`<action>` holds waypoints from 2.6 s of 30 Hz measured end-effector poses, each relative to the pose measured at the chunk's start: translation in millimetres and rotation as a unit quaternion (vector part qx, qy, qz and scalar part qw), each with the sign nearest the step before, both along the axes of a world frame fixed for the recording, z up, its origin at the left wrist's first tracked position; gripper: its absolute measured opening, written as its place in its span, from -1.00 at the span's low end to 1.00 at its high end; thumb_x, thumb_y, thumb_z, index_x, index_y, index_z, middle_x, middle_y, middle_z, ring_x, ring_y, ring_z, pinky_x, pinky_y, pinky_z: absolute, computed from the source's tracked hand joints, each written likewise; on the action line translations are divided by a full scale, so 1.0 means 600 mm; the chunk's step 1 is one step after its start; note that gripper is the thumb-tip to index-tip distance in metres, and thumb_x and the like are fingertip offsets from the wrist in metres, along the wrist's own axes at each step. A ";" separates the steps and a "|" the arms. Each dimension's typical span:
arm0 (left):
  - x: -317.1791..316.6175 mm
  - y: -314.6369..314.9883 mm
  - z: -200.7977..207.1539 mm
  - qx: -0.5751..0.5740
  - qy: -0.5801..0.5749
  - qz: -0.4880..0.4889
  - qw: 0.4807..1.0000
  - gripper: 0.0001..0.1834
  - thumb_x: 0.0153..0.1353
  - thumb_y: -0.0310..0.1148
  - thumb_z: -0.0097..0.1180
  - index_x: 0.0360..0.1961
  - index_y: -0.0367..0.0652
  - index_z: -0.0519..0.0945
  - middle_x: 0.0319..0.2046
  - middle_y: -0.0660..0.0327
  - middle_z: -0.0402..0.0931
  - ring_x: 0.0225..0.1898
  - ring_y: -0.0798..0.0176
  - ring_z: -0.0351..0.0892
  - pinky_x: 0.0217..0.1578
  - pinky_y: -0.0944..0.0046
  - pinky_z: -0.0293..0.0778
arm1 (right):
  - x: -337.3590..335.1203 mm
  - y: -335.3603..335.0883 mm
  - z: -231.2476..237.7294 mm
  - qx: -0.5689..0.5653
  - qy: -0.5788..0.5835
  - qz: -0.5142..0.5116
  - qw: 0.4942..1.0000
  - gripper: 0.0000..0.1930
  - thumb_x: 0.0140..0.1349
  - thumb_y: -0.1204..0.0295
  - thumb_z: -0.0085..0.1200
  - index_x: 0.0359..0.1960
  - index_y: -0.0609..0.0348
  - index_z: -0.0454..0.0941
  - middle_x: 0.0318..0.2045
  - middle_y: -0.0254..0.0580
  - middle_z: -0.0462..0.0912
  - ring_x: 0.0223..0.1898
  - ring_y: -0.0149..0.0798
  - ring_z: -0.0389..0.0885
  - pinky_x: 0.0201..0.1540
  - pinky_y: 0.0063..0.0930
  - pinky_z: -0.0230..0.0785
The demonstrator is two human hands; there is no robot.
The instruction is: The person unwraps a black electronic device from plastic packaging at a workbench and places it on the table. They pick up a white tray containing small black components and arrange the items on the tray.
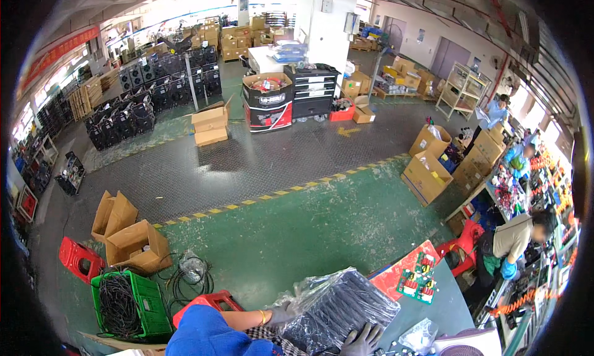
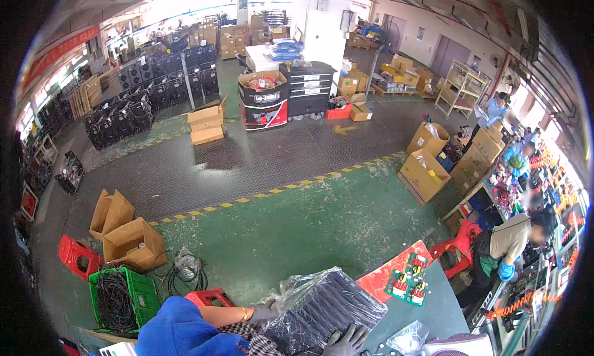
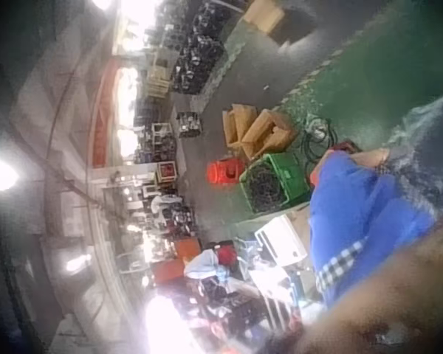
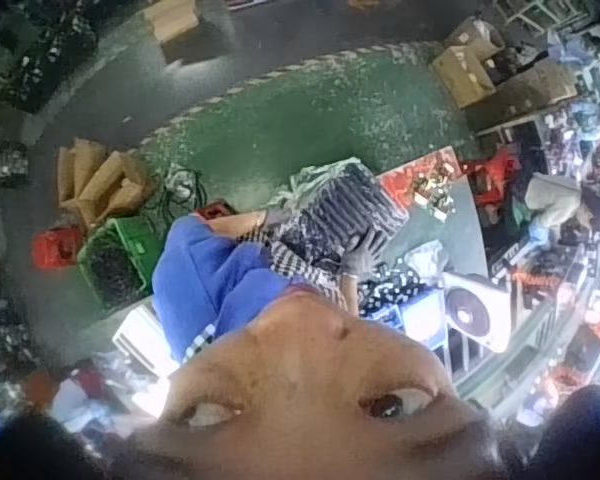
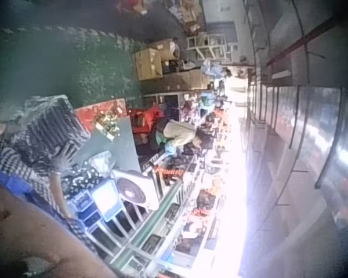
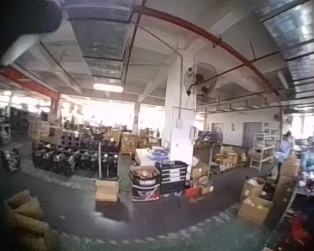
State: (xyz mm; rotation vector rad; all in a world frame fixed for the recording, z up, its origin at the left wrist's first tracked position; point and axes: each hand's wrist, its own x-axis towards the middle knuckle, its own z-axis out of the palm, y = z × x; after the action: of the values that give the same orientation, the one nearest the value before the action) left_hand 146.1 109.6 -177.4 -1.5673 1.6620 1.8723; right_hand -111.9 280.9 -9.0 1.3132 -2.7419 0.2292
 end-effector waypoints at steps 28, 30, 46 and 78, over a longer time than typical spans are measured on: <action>0.056 0.000 0.039 -0.251 -0.179 -0.282 0.908 -0.59 0.18 -0.23 0.02 0.02 -0.14 0.61 0.06 -0.02 0.58 0.08 -0.14 0.57 0.05 -0.07 0.48 | 0.010 0.003 0.008 0.007 -0.032 -0.011 0.999 -0.40 0.38 0.01 -0.16 0.42 -0.15 0.23 0.46 -0.03 0.13 0.49 0.08 -0.02 0.41 0.26 -0.13; 0.052 0.008 0.026 -0.236 -0.170 -0.267 0.919 -0.59 0.17 -0.25 0.02 0.03 -0.14 0.61 0.06 -0.04 0.58 0.09 -0.14 0.57 0.06 -0.07 0.48 | 0.008 0.005 -0.002 -0.008 -0.027 -0.004 1.000 -0.40 0.38 0.00 -0.16 0.42 -0.13 0.24 0.45 -0.01 0.13 0.49 0.09 -0.01 0.40 0.26 -0.12; 0.114 0.048 0.091 -0.139 -0.065 -0.114 0.982 -0.28 0.21 0.17 0.02 0.29 0.00 0.38 0.18 -0.08 0.47 0.17 -0.07 0.50 0.17 -0.04 0.40 | -0.003 0.013 -0.019 -0.028 0.006 0.019 0.999 -0.39 0.38 0.01 -0.14 0.37 0.04 0.30 0.41 0.07 0.21 0.45 0.17 0.06 0.40 0.12 -0.01; 0.066 0.069 0.013 -0.072 0.068 -0.073 0.992 -0.40 0.29 0.19 -0.10 0.10 -0.01 0.60 0.01 -0.11 0.60 0.06 -0.15 0.57 0.12 -0.02 0.43 | 0.011 0.007 0.007 0.006 -0.025 0.001 1.000 -0.38 0.36 0.03 -0.14 0.41 -0.04 0.23 0.43 0.04 0.17 0.47 0.13 0.02 0.41 0.18 -0.09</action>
State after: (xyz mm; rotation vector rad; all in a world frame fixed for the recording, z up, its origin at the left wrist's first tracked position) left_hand 185.6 151.0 -169.4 -1.3508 1.9531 1.8584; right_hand -105.2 285.1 -5.0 1.3314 -2.7877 0.2504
